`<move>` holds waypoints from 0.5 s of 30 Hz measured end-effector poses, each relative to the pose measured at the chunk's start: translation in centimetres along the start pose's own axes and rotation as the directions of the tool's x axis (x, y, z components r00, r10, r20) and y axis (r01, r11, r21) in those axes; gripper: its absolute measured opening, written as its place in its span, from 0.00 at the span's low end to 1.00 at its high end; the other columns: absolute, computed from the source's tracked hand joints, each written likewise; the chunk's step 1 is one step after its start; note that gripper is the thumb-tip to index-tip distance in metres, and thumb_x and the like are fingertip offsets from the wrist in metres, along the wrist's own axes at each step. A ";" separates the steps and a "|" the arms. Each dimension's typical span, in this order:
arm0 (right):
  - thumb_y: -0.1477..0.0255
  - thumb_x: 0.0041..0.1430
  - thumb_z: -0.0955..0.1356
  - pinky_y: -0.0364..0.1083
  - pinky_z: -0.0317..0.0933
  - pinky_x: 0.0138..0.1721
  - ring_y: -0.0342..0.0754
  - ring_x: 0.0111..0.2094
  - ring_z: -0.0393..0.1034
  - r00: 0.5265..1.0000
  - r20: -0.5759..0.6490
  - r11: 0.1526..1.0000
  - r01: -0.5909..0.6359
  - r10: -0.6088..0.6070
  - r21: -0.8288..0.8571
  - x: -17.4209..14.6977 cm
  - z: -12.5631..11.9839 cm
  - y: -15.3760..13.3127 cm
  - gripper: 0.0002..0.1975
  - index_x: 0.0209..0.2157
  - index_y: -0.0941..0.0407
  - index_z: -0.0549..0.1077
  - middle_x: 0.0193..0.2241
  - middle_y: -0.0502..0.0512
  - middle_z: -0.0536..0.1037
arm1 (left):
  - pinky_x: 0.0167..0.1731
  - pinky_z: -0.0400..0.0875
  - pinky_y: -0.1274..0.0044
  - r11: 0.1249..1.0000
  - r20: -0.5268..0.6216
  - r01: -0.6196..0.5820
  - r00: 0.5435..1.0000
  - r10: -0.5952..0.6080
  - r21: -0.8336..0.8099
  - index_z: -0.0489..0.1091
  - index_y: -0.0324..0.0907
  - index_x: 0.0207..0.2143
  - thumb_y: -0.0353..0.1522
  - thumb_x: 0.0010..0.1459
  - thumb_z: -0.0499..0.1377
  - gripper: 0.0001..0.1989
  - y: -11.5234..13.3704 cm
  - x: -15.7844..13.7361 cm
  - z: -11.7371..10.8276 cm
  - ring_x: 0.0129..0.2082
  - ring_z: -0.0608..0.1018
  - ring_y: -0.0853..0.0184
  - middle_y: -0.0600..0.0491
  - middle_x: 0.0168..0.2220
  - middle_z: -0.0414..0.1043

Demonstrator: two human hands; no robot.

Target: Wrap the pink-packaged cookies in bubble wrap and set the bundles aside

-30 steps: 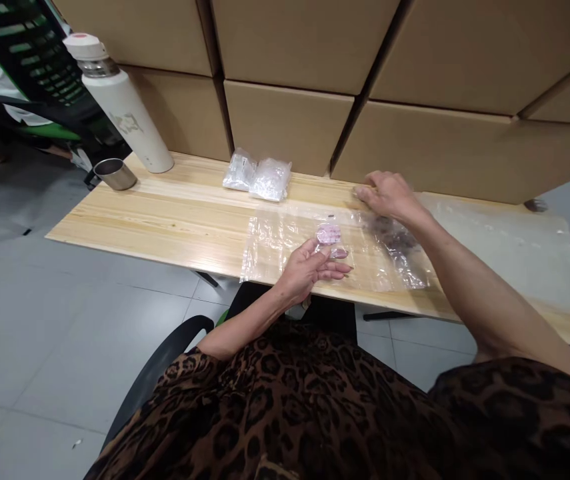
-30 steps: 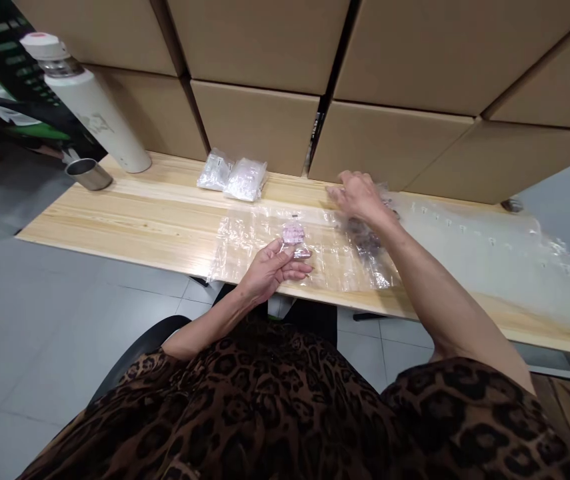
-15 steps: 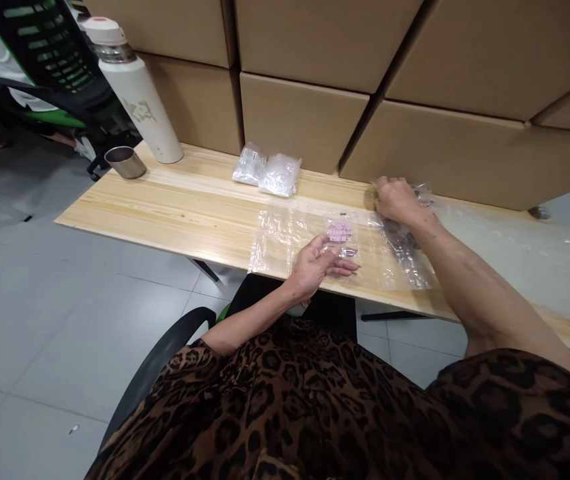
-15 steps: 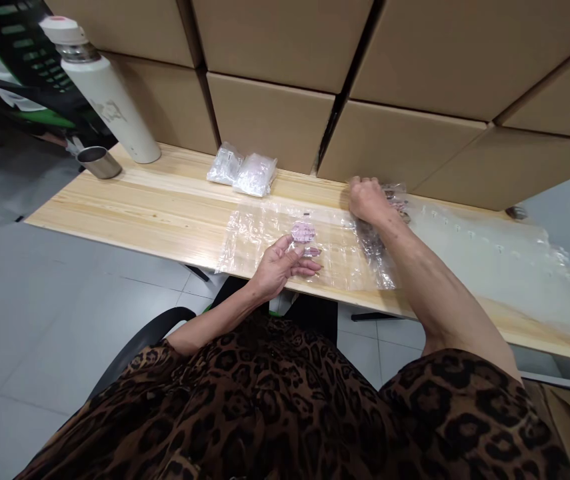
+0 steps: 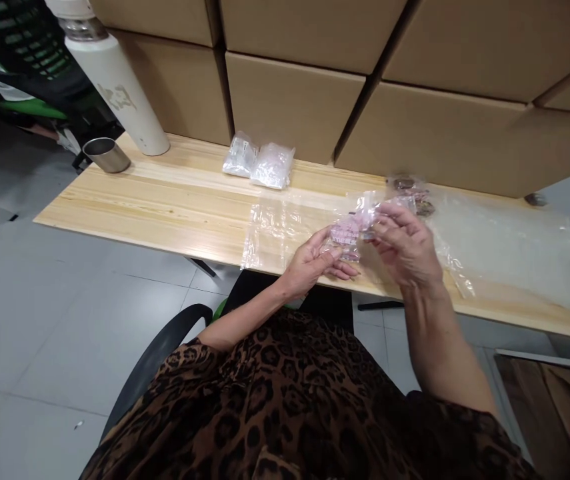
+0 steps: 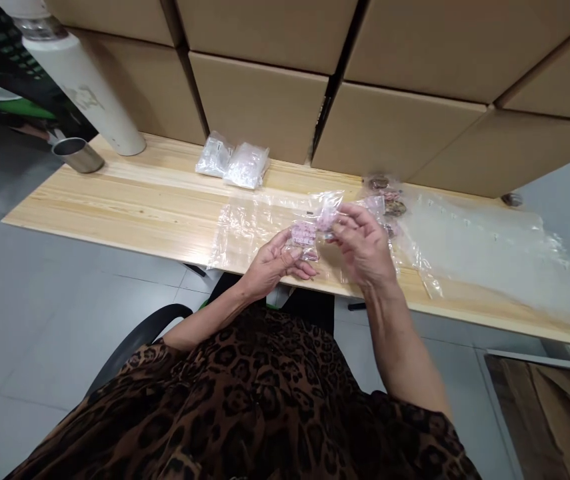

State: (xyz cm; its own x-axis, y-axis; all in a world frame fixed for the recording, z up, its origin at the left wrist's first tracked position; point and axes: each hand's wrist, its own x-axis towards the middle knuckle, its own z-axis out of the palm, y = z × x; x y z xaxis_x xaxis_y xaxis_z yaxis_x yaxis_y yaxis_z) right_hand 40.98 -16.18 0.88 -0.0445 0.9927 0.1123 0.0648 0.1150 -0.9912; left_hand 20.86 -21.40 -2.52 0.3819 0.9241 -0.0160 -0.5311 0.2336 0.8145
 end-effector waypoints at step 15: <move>0.55 0.63 0.76 0.60 0.78 0.58 0.57 0.53 0.81 0.988 -0.112 0.994 0.111 -0.110 -0.003 -6.2 5.5 1.8 0.21 0.54 0.44 0.78 0.51 0.56 0.84 | 0.27 0.77 0.77 0.978 -0.037 0.151 0.988 -0.147 0.146 0.61 0.41 0.61 0.54 0.57 0.72 0.40 1.0 -1.8 0.4 0.26 0.85 0.64 0.53 0.31 0.82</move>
State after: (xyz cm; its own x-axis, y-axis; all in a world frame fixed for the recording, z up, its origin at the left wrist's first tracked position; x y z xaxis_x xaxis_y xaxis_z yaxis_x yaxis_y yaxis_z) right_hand 35.92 -22.32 -1.96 0.0601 0.9718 0.2281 0.0623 0.2244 -0.9725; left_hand 19.97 -22.91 -1.47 0.4281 0.8900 -0.1570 -0.3514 0.3240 0.8784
